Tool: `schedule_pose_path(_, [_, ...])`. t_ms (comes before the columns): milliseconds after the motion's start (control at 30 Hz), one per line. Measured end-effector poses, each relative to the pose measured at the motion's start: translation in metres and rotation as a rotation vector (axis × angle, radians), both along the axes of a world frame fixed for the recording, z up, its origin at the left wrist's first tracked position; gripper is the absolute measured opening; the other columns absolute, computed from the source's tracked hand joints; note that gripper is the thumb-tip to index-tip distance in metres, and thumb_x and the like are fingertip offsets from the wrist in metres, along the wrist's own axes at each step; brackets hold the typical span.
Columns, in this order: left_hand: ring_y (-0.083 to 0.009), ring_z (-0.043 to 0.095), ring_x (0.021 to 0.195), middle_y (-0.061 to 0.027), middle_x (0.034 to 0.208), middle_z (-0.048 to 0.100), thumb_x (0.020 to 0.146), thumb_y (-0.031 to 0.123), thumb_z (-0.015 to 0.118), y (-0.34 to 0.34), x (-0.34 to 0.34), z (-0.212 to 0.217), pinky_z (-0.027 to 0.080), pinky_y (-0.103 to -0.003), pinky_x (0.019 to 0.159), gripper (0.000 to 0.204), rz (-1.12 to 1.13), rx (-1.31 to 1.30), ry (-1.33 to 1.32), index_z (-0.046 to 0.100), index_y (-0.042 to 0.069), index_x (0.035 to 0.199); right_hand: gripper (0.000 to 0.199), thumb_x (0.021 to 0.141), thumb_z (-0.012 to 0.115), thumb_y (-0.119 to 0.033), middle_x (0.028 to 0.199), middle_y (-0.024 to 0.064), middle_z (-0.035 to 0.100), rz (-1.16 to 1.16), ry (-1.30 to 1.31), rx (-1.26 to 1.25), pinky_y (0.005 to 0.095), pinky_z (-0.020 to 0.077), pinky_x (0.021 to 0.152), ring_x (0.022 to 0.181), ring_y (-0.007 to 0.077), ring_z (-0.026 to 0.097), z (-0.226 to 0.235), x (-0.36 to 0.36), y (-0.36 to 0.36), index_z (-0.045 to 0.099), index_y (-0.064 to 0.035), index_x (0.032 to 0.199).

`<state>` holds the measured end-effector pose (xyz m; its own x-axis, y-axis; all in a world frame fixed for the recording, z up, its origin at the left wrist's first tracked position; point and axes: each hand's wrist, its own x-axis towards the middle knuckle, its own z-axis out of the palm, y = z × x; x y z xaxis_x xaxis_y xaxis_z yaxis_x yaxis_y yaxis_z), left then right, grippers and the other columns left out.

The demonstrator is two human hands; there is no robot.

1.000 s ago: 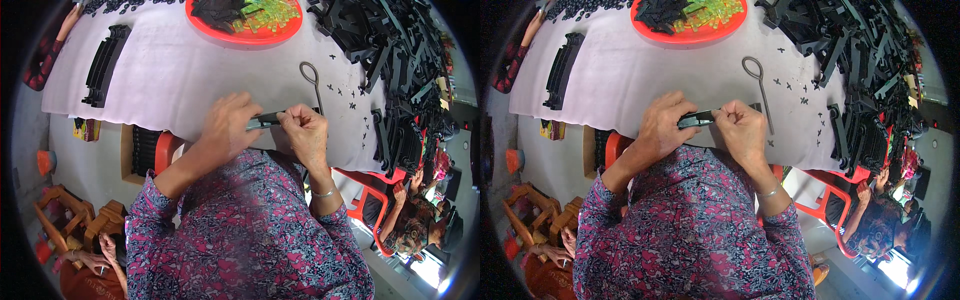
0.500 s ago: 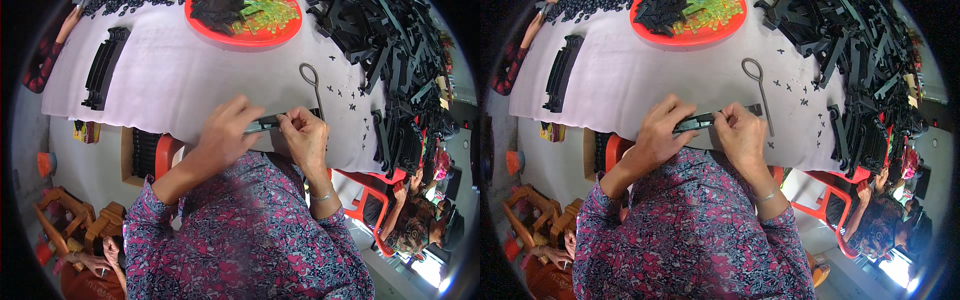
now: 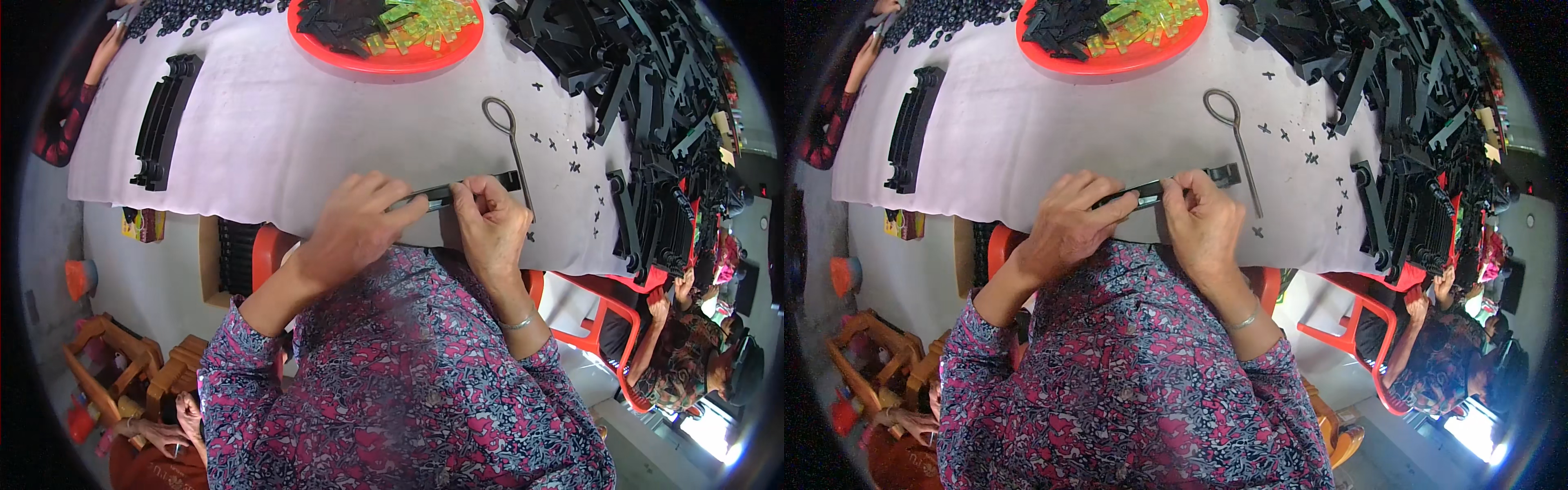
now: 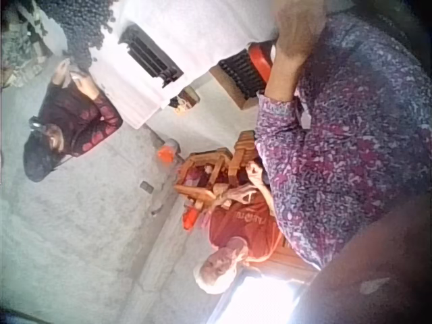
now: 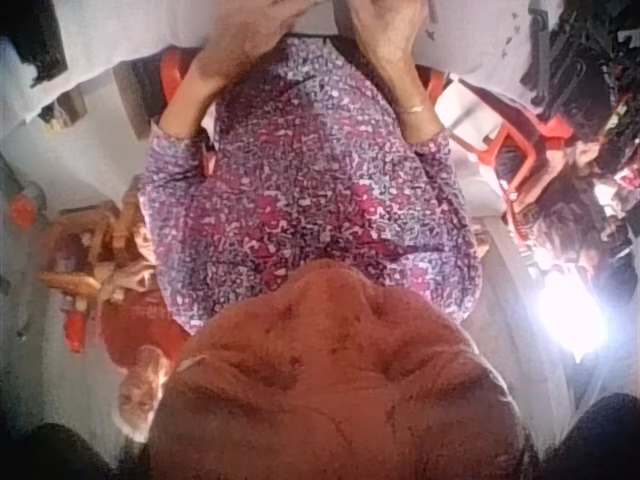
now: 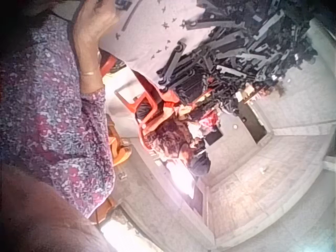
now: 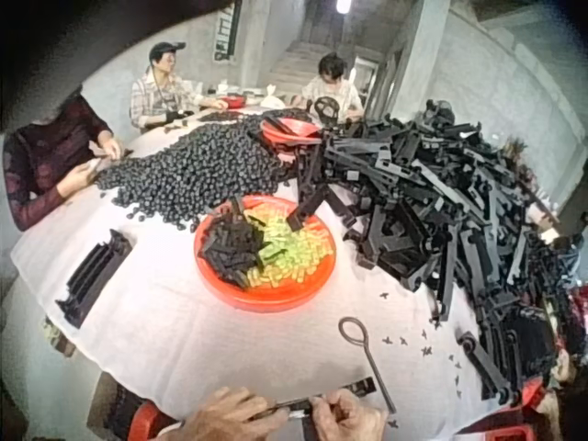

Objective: Assembling and inspecting toner cartridge components in a workshop.

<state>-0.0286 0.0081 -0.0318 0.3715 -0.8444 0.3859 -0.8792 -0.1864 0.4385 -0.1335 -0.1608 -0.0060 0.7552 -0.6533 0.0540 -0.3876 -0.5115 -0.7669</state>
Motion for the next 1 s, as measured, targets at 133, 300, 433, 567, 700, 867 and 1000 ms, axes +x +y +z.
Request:
schedule_pose_path(133, [-0.0220, 0.061, 0.093, -0.0011, 0.102, 0.064, 0.074, 0.009, 0.076, 0.001, 0.003, -0.002, 0.046, -0.037, 0.077, 0.038, -0.020, 0.002, -0.005, 0.071, 0.015, 0.112, 0.015, 0.092, 0.073, -0.016, 0.059, 0.0075, 0.058, -0.013, -0.052, 0.040, 0.0292, 0.0440, 0.052, 0.052, 0.0096, 0.052, -0.005, -0.002, 0.002, 0.071, -0.0009, 0.090])
schedule_pose_path(300, [-0.0219, 0.060, 0.094, -0.0006, 0.103, 0.063, 0.072, 0.010, 0.076, 0.000, 0.000, -0.004, 0.046, -0.037, 0.077, 0.042, 0.001, 0.005, -0.039, 0.071, 0.015, 0.114, 0.015, 0.092, 0.072, -0.012, 0.060, 0.0057, 0.055, -0.011, -0.088, 0.119, 0.0274, 0.0429, 0.053, 0.055, 0.0072, 0.050, -0.009, -0.008, 0.003, 0.071, 0.0005, 0.099])
schedule_pose_path(433, [-0.0218, 0.061, 0.095, -0.0007, 0.103, 0.064, 0.072, 0.010, 0.076, -0.001, 0.000, -0.006, 0.046, -0.038, 0.078, 0.043, 0.002, 0.002, -0.035, 0.071, 0.015, 0.115, 0.028, 0.090, 0.074, -0.009, 0.062, 0.0030, 0.053, 0.015, -0.100, 0.451, 0.0262, 0.0425, 0.055, 0.059, 0.0069, 0.049, -0.012, -0.017, 0.005, 0.067, 0.0036, 0.114])
schedule_pose_path(567, [-0.0220, 0.061, 0.096, -0.0012, 0.104, 0.064, 0.072, 0.010, 0.075, -0.002, -0.001, -0.005, 0.046, -0.038, 0.078, 0.043, 0.012, 0.025, -0.033, 0.071, 0.014, 0.115, 0.049, 0.086, 0.077, -0.006, 0.066, 0.0022, 0.055, 0.132, -0.084, 0.383, 0.0262, 0.0438, 0.057, 0.060, 0.0079, 0.050, -0.013, -0.024, 0.007, 0.057, 0.0054, 0.129])
schedule_pose_path(700, [-0.0227, 0.061, 0.094, -0.0019, 0.102, 0.064, 0.073, 0.009, 0.074, -0.003, -0.002, -0.003, 0.047, -0.038, 0.077, 0.041, 0.016, 0.012, -0.010, 0.071, 0.013, 0.114, 0.060, 0.084, 0.079, -0.005, 0.069, 0.0025, 0.056, 0.221, -0.044, 0.351, 0.0267, 0.0454, 0.057, 0.062, 0.0082, 0.051, -0.009, -0.024, 0.002, 0.050, 0.0052, 0.136])
schedule_pose_path(867, [-0.0234, 0.061, 0.092, -0.0030, 0.099, 0.062, 0.075, 0.007, 0.073, -0.004, -0.003, -0.003, 0.048, -0.038, 0.075, 0.037, 0.022, -0.007, 0.001, 0.071, 0.012, 0.112, 0.060, 0.084, 0.079, -0.006, 0.069, 0.0028, 0.057, 0.207, -0.118, 0.336, 0.0275, 0.0461, 0.057, 0.063, 0.0094, 0.054, -0.015, -0.027, 0.002, 0.051, 0.0029, 0.137])
schedule_pose_path(1000, [-0.0236, 0.060, 0.090, -0.0034, 0.097, 0.062, 0.075, 0.007, 0.073, -0.004, -0.004, -0.004, 0.048, -0.038, 0.075, 0.036, 0.026, -0.037, 0.008, 0.071, 0.011, 0.111, 0.057, 0.084, 0.080, -0.012, 0.071, 0.0069, 0.063, 0.241, -0.023, 0.013, 0.0321, 0.0486, 0.057, 0.059, 0.0171, 0.059, -0.011, -0.029, -0.003, 0.055, -0.0005, 0.134])
